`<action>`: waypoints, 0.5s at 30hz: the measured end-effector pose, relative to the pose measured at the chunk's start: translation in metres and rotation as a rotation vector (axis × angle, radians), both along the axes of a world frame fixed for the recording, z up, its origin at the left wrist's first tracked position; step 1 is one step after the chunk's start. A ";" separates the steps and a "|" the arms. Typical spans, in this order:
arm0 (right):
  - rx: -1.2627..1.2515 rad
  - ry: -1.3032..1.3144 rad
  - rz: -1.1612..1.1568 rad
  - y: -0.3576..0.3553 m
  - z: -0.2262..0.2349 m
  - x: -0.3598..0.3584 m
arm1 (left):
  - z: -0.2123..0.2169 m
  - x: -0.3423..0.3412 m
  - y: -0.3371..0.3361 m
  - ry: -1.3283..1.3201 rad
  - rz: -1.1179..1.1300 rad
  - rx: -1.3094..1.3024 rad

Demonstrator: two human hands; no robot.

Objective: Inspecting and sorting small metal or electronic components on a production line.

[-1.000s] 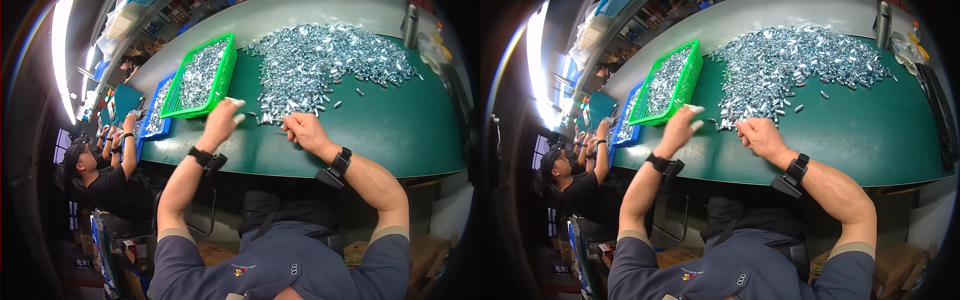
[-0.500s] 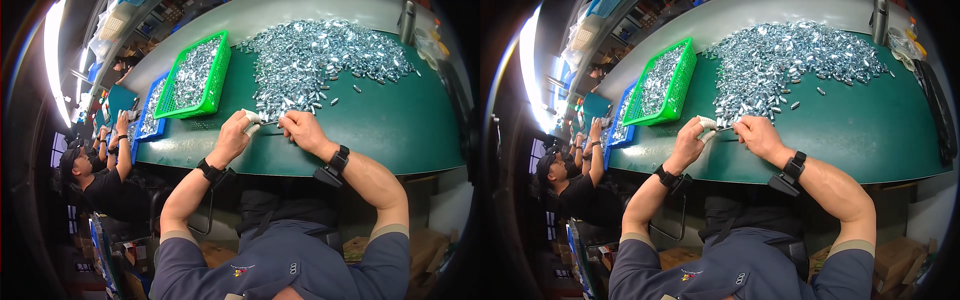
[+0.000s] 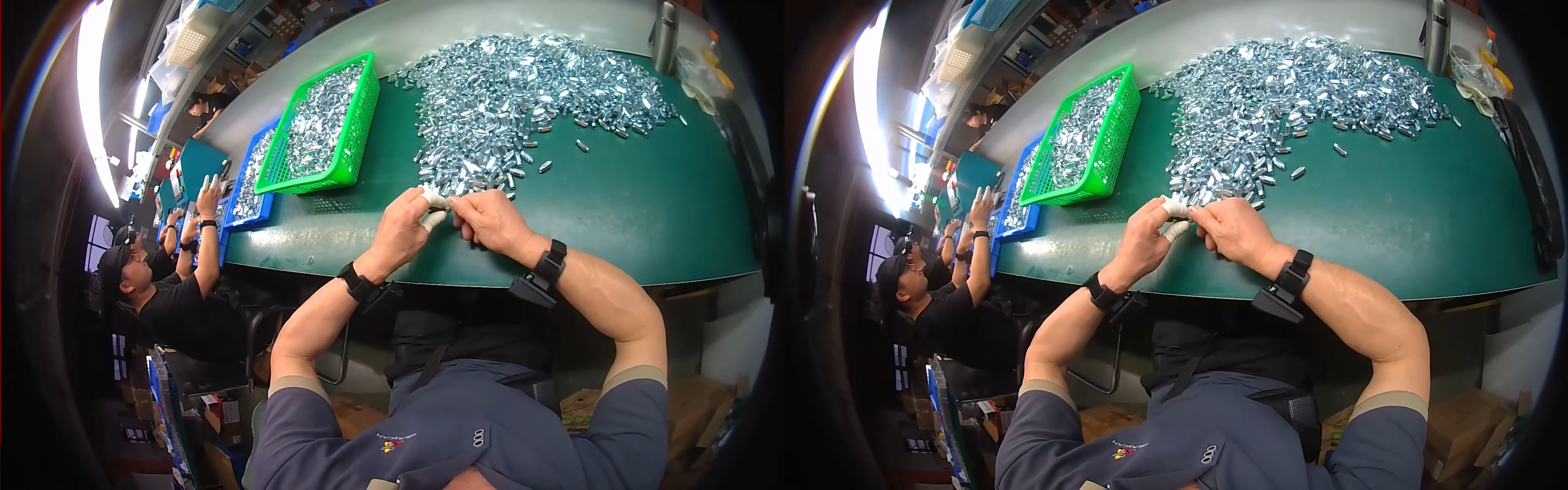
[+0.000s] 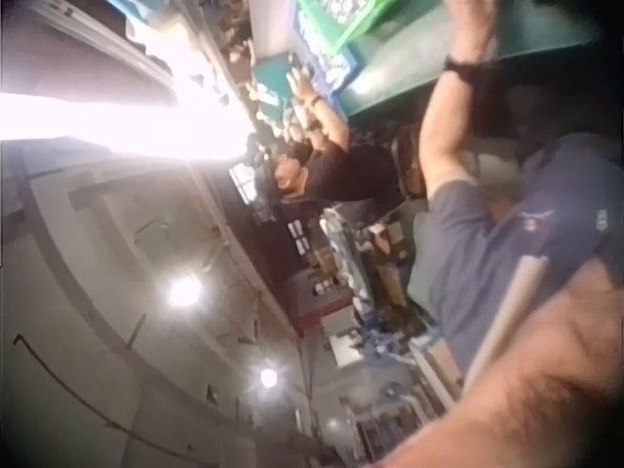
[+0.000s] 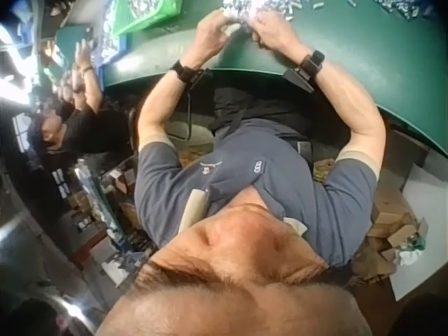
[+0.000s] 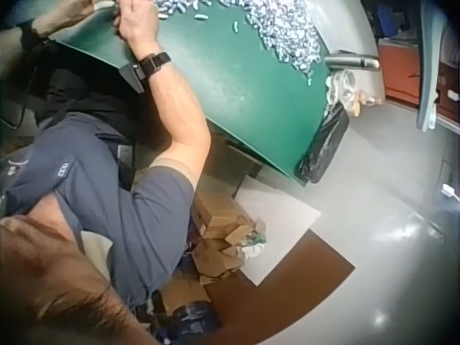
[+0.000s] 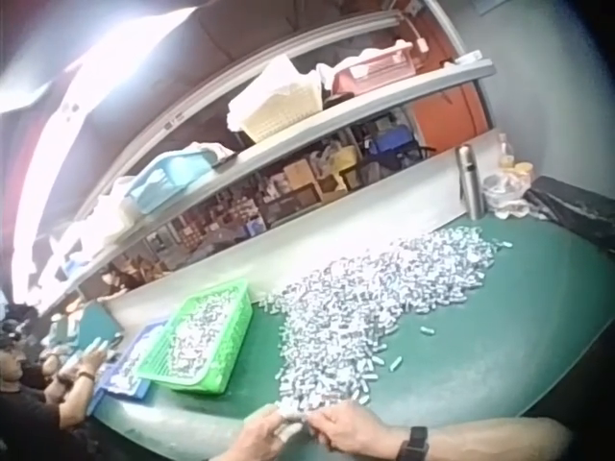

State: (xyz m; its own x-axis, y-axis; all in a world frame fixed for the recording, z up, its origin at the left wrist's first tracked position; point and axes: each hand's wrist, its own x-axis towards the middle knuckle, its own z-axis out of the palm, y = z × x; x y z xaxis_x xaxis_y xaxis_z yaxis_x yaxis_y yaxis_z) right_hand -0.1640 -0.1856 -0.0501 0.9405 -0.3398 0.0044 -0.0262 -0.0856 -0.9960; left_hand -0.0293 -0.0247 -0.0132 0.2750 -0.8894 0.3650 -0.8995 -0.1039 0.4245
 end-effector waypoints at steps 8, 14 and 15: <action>0.037 -0.134 -0.099 -0.005 0.001 0.001 | 0.034 0.037 0.014 -0.235 -0.006 -0.101; 0.129 -0.186 -0.157 -0.011 0.000 0.005 | 0.075 0.109 0.041 -0.544 0.305 -0.158; 0.121 -0.173 -0.153 -0.011 -0.001 0.005 | 0.076 0.109 0.041 -0.598 0.334 -0.162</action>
